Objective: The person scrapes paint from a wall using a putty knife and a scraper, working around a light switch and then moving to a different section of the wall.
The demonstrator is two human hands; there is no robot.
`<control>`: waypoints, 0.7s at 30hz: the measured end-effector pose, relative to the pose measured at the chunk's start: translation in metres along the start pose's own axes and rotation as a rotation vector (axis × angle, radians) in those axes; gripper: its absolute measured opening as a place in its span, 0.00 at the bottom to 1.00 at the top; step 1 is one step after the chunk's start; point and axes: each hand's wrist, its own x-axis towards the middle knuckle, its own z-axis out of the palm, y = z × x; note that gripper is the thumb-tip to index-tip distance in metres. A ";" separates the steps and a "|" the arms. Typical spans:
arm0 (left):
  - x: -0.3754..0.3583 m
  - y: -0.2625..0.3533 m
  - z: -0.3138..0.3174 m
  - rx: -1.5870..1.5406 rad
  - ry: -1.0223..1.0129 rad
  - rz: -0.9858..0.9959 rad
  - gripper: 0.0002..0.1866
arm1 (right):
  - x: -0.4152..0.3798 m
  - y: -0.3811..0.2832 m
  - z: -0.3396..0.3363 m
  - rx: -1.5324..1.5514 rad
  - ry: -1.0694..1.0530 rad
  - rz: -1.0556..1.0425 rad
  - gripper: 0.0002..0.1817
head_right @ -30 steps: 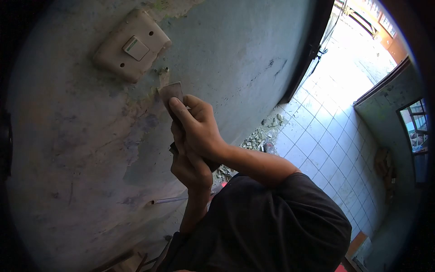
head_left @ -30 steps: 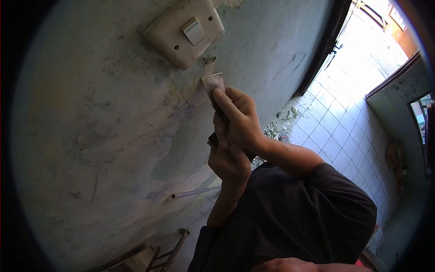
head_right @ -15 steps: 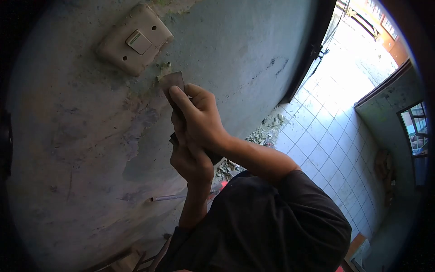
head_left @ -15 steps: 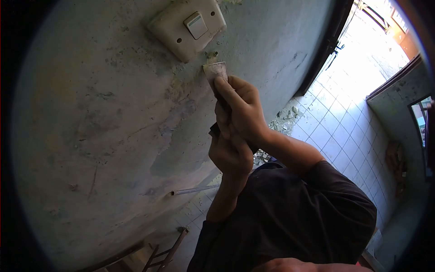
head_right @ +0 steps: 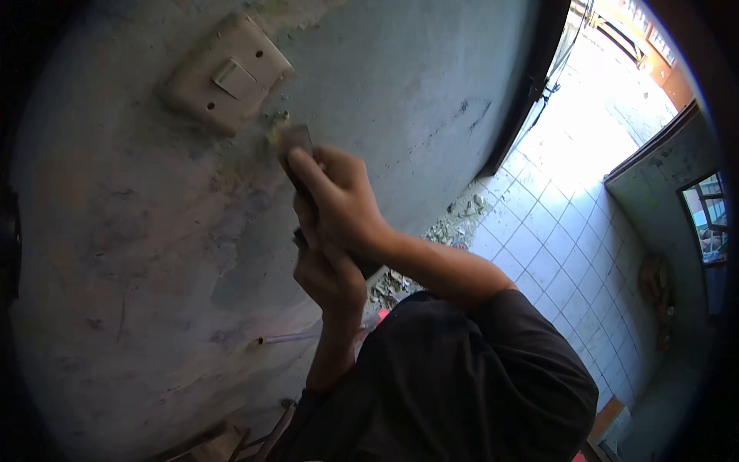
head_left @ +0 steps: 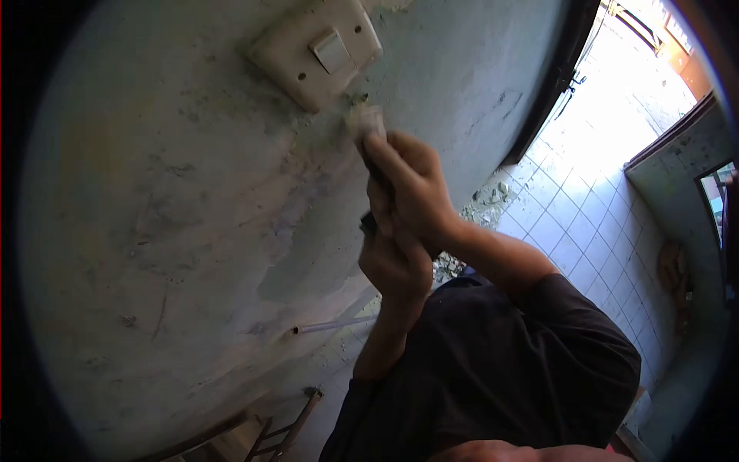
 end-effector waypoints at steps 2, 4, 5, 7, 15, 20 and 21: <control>-0.002 0.005 -0.003 -0.023 0.003 -0.028 0.20 | -0.001 -0.002 -0.002 -0.001 -0.007 -0.021 0.20; -0.003 0.006 0.001 -0.054 0.015 -0.034 0.20 | -0.007 0.012 -0.010 -0.060 -0.004 -0.023 0.20; -0.011 0.001 0.004 -0.059 0.015 -0.020 0.24 | -0.007 0.017 -0.012 -0.115 0.002 -0.019 0.20; -0.009 -0.001 0.004 -0.059 0.015 -0.017 0.28 | -0.004 0.010 -0.007 -0.110 -0.001 -0.033 0.21; -0.007 0.007 0.005 -0.021 -0.049 -0.045 0.29 | 0.002 0.004 -0.012 -0.130 0.016 -0.080 0.20; 0.011 0.014 0.002 -0.028 -0.023 -0.042 0.22 | 0.004 -0.011 0.000 -0.020 0.037 -0.111 0.21; 0.002 0.011 0.002 -0.010 -0.029 -0.047 0.26 | 0.004 -0.004 -0.002 -0.021 0.032 -0.125 0.21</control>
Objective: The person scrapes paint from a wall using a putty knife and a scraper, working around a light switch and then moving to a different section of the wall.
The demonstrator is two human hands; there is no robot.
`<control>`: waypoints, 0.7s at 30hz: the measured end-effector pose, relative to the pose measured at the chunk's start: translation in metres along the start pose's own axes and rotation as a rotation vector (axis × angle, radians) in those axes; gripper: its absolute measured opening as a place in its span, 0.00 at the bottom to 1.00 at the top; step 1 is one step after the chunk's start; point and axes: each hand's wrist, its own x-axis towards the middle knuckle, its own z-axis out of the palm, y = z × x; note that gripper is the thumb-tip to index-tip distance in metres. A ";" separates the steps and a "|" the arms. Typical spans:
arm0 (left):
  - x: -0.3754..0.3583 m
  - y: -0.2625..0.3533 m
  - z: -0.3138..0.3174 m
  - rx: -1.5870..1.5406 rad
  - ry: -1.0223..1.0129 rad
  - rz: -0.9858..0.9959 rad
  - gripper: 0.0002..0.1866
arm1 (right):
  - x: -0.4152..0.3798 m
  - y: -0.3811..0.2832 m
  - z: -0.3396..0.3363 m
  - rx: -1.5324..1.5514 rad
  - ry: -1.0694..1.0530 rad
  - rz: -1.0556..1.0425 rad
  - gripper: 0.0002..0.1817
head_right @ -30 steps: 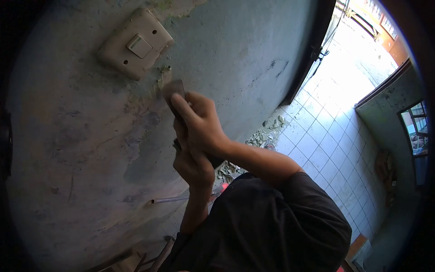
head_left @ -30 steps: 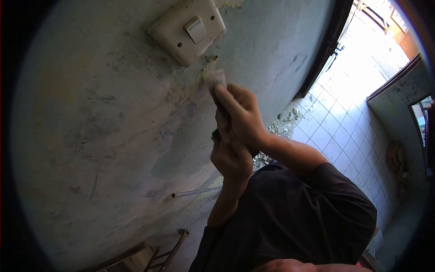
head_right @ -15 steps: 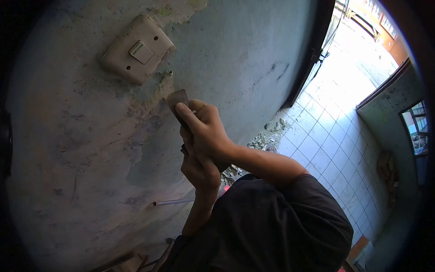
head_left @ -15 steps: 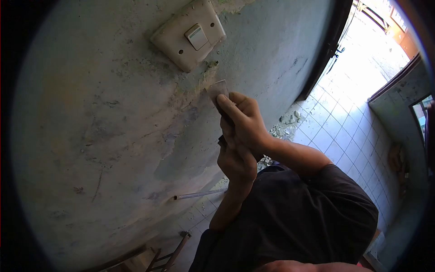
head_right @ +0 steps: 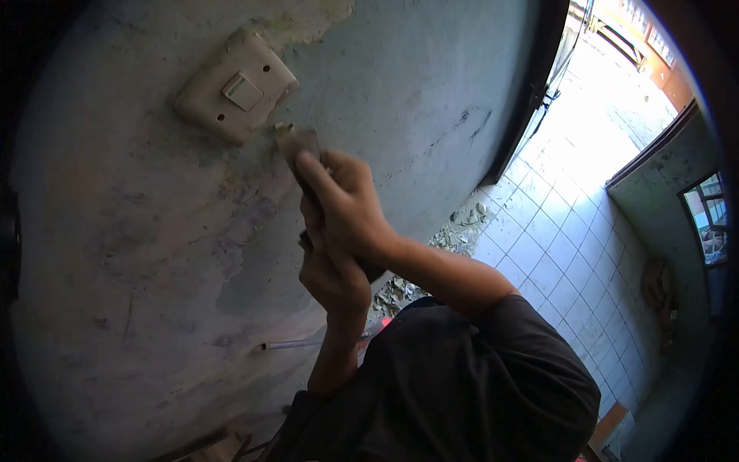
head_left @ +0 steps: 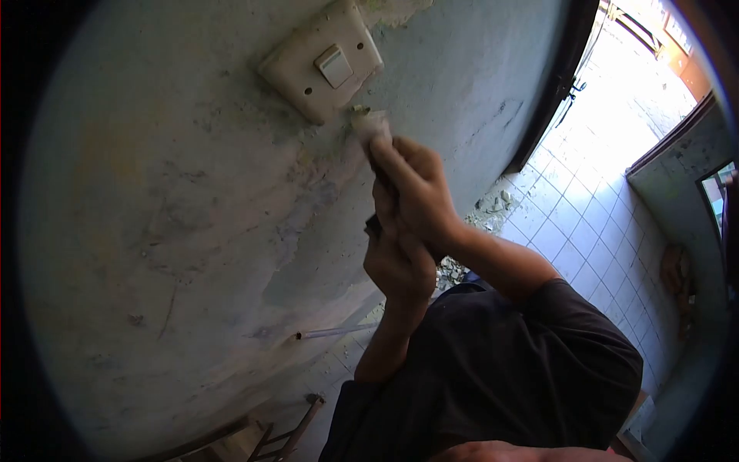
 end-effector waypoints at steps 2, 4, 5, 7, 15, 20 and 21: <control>0.000 -0.004 0.003 0.017 -0.016 -0.001 0.30 | -0.003 0.014 -0.007 -0.116 -0.015 -0.013 0.21; 0.004 -0.009 0.005 -0.014 0.000 0.056 0.31 | -0.001 -0.001 -0.004 -0.121 -0.006 0.038 0.21; 0.005 -0.008 0.004 -0.014 -0.006 0.043 0.31 | 0.003 -0.009 0.000 -0.048 -0.014 0.040 0.21; 0.015 -0.005 0.003 -0.036 -0.007 0.011 0.24 | 0.008 -0.006 0.003 -0.020 0.003 -0.033 0.21; 0.008 -0.007 0.003 -0.036 0.019 0.009 0.24 | 0.002 -0.004 0.003 -0.039 -0.026 0.008 0.20; -0.002 -0.004 0.012 -0.120 0.148 0.005 0.22 | -0.004 0.003 -0.001 -0.135 -0.051 0.034 0.20; 0.001 -0.004 0.010 -0.116 0.145 -0.003 0.22 | -0.003 0.000 0.000 -0.134 -0.048 0.043 0.20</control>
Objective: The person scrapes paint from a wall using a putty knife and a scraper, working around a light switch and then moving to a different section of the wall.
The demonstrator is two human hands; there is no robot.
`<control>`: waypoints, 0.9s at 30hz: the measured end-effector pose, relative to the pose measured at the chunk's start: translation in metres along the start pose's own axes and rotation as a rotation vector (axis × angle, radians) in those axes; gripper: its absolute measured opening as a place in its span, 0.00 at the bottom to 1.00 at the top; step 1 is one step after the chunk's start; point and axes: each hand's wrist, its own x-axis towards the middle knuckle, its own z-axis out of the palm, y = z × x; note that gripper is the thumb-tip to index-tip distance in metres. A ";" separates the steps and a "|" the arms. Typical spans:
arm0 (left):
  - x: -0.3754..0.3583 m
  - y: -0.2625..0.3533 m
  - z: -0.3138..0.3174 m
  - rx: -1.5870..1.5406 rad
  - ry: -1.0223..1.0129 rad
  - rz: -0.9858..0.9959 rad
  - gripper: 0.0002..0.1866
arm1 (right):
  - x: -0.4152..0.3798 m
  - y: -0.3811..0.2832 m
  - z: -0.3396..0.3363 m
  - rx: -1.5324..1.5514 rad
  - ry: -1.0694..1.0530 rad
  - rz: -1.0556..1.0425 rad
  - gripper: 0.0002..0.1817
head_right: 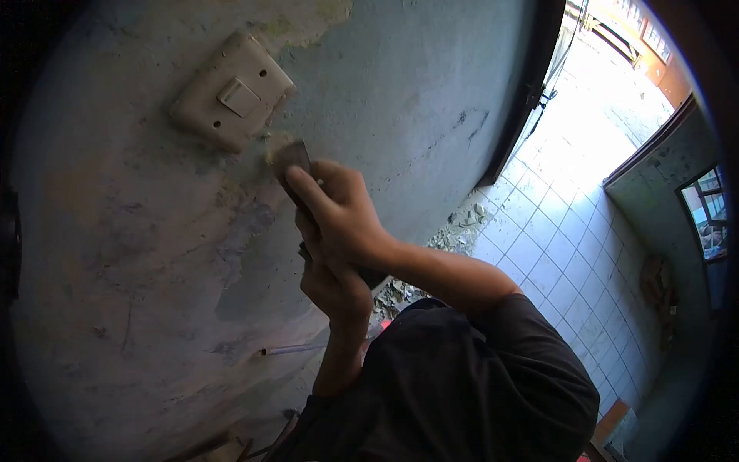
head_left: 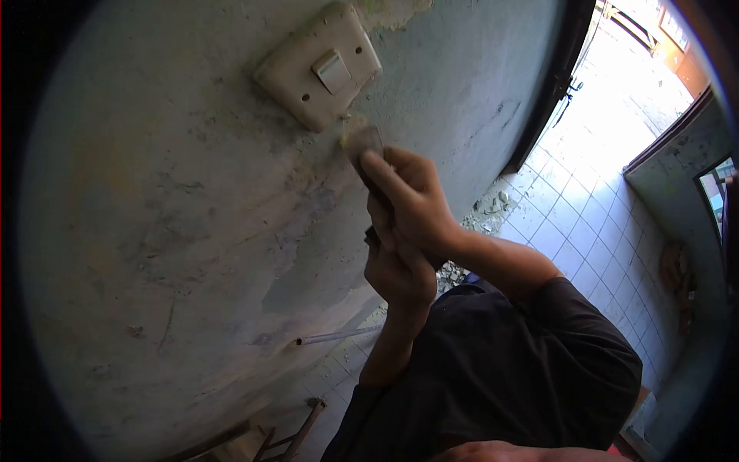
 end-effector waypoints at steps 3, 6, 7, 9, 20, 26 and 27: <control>0.004 0.003 -0.006 0.070 -0.084 -0.010 0.22 | 0.002 -0.005 0.002 0.105 -0.027 -0.012 0.21; -0.004 -0.002 -0.006 0.084 -0.051 0.026 0.22 | -0.002 0.005 -0.001 -0.002 -0.018 -0.031 0.21; -0.006 -0.005 -0.005 0.071 -0.064 0.023 0.26 | -0.003 0.002 0.000 0.009 -0.025 -0.003 0.21; -0.005 -0.005 -0.008 0.068 -0.084 -0.002 0.32 | -0.004 -0.002 0.002 0.021 -0.025 0.048 0.21; 0.014 0.001 -0.013 0.120 -0.145 0.051 0.24 | 0.002 -0.004 0.007 0.058 0.022 -0.038 0.20; 0.005 -0.004 -0.013 0.085 -0.140 0.020 0.29 | -0.004 0.005 0.004 -0.039 0.034 0.004 0.21; 0.005 0.000 -0.017 0.122 -0.217 -0.023 0.34 | -0.001 0.001 0.005 -0.022 0.034 0.008 0.21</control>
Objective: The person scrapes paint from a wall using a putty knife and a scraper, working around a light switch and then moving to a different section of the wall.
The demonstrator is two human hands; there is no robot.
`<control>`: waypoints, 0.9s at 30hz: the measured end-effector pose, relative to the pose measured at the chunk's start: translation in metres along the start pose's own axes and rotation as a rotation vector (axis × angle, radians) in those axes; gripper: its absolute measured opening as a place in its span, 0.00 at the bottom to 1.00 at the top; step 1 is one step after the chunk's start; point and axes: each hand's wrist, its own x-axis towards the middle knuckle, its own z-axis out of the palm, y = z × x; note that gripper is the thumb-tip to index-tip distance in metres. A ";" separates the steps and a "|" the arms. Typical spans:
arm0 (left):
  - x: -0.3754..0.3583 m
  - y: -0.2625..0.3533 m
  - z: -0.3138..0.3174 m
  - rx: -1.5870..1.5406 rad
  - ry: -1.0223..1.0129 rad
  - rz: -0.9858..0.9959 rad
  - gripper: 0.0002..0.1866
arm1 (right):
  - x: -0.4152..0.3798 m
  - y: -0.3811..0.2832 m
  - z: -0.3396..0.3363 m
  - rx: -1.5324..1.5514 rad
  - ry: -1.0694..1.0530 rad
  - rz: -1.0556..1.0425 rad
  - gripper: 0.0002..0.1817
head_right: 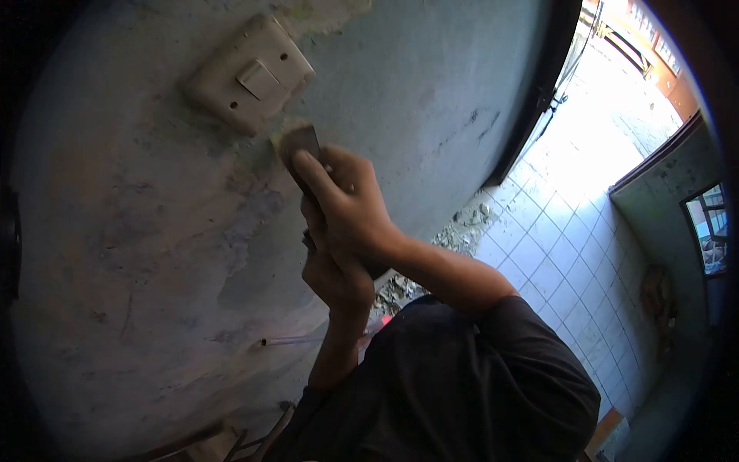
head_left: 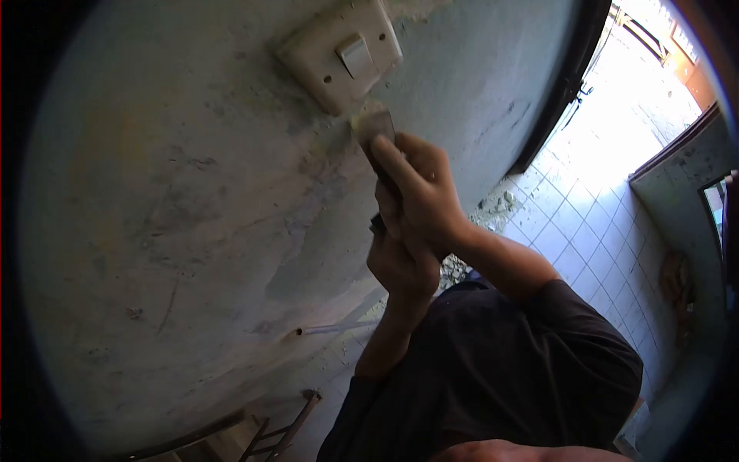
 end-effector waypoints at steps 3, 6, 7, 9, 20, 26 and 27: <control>-0.011 -0.011 0.009 0.015 0.067 0.016 0.34 | -0.003 0.001 -0.003 -0.026 -0.014 0.011 0.21; -0.012 -0.007 0.013 -0.037 0.114 0.020 0.35 | 0.002 0.002 -0.003 -0.069 -0.022 -0.009 0.21; -0.008 -0.007 0.012 -0.035 0.110 0.010 0.35 | 0.000 0.004 -0.002 -0.074 -0.020 -0.036 0.21; 0.000 -0.007 0.007 -0.052 0.099 0.005 0.24 | -0.002 -0.001 0.003 -0.022 -0.015 -0.007 0.21; -0.019 -0.010 0.006 0.011 0.062 -0.001 0.35 | -0.004 0.002 0.002 -0.040 -0.045 -0.012 0.21; -0.010 -0.008 0.001 0.026 0.047 -0.019 0.35 | -0.001 -0.013 0.009 0.046 -0.051 0.020 0.21; -0.006 -0.010 0.003 0.004 0.040 -0.019 0.36 | -0.001 -0.011 0.007 0.002 -0.056 0.009 0.21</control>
